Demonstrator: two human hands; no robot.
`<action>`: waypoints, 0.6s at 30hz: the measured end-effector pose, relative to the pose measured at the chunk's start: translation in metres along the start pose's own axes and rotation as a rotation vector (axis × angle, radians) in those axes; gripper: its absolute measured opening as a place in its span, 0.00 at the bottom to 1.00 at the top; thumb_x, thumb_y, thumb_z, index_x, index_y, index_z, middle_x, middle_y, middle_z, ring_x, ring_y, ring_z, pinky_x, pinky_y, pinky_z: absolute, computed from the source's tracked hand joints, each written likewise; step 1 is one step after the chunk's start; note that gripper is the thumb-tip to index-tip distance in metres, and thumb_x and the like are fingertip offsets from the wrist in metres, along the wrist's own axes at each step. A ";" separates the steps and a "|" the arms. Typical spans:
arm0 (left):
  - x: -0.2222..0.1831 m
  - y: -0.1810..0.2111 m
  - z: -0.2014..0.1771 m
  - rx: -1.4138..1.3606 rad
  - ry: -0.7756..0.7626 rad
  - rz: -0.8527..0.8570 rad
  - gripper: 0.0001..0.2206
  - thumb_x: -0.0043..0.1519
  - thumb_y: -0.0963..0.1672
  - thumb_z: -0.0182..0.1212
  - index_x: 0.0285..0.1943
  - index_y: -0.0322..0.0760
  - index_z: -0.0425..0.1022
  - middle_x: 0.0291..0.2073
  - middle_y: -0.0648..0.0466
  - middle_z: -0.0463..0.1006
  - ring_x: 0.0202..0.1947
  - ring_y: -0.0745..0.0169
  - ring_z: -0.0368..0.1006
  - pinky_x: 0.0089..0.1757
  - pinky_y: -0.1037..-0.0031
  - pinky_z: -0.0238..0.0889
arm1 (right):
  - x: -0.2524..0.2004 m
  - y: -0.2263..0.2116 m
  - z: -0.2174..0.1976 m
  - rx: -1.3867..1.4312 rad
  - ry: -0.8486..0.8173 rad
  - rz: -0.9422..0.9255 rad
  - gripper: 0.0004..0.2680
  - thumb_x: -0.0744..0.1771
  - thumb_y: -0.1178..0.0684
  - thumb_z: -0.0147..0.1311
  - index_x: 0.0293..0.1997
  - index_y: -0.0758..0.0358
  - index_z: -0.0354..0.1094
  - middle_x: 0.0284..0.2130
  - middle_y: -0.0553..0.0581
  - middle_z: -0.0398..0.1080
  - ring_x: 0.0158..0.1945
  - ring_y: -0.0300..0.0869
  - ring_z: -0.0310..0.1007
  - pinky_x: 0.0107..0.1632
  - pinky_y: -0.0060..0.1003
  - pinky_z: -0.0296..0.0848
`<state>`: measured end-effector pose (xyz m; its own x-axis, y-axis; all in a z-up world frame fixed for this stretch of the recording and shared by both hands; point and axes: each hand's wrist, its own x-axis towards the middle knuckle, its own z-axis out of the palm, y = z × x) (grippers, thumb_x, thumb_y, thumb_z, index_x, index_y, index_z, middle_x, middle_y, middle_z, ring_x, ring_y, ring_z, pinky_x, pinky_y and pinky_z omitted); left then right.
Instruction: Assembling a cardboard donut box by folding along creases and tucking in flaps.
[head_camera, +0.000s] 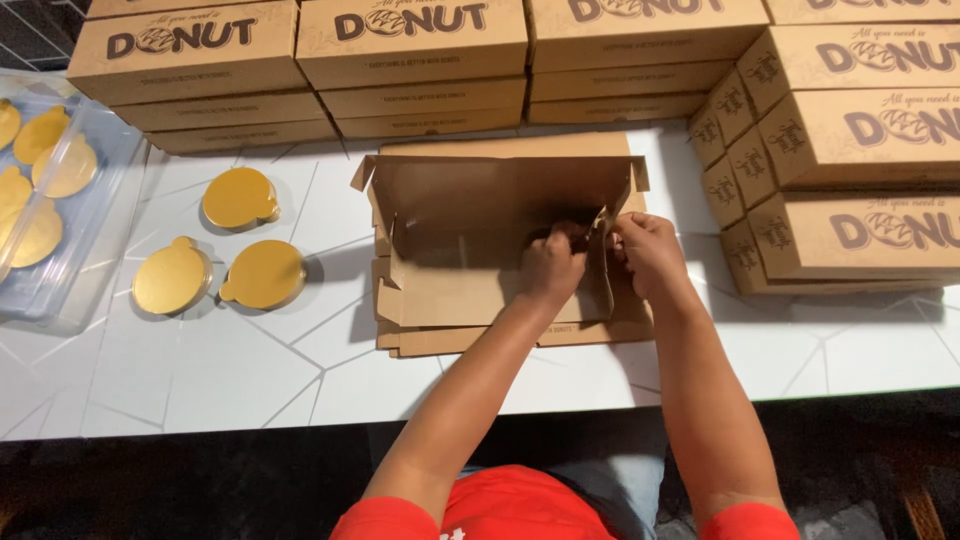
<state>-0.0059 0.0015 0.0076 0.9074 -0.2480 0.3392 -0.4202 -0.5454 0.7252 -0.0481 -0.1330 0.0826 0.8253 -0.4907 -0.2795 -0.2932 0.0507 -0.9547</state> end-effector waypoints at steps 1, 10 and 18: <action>0.001 0.004 -0.005 0.000 -0.001 -0.002 0.12 0.59 0.41 0.57 0.21 0.35 0.65 0.10 0.44 0.70 0.12 0.46 0.72 0.19 0.67 0.63 | 0.004 0.004 -0.001 -0.001 0.000 0.002 0.03 0.63 0.56 0.54 0.28 0.61 0.72 0.16 0.51 0.62 0.17 0.33 0.61 0.19 0.23 0.56; 0.006 0.019 -0.015 -0.065 -0.033 0.082 0.15 0.54 0.40 0.61 0.13 0.36 0.65 0.07 0.45 0.68 0.09 0.46 0.68 0.15 0.68 0.58 | -0.009 -0.009 -0.004 0.015 -0.084 -0.085 0.04 0.65 0.57 0.61 0.32 0.64 0.70 0.19 0.54 0.65 0.20 0.34 0.63 0.20 0.23 0.57; 0.013 0.014 -0.007 -0.224 -0.097 -0.115 0.17 0.51 0.41 0.56 0.07 0.40 0.63 0.03 0.54 0.59 0.06 0.60 0.58 0.15 0.68 0.52 | -0.012 -0.021 -0.013 -0.247 -0.128 -0.248 0.12 0.63 0.55 0.66 0.48 0.69 0.72 0.35 0.65 0.72 0.30 0.42 0.71 0.25 0.34 0.69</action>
<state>-0.0001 -0.0040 0.0260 0.9411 -0.2757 0.1959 -0.2951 -0.3860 0.8740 -0.0580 -0.1397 0.1078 0.9350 -0.3481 -0.0683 -0.1717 -0.2756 -0.9458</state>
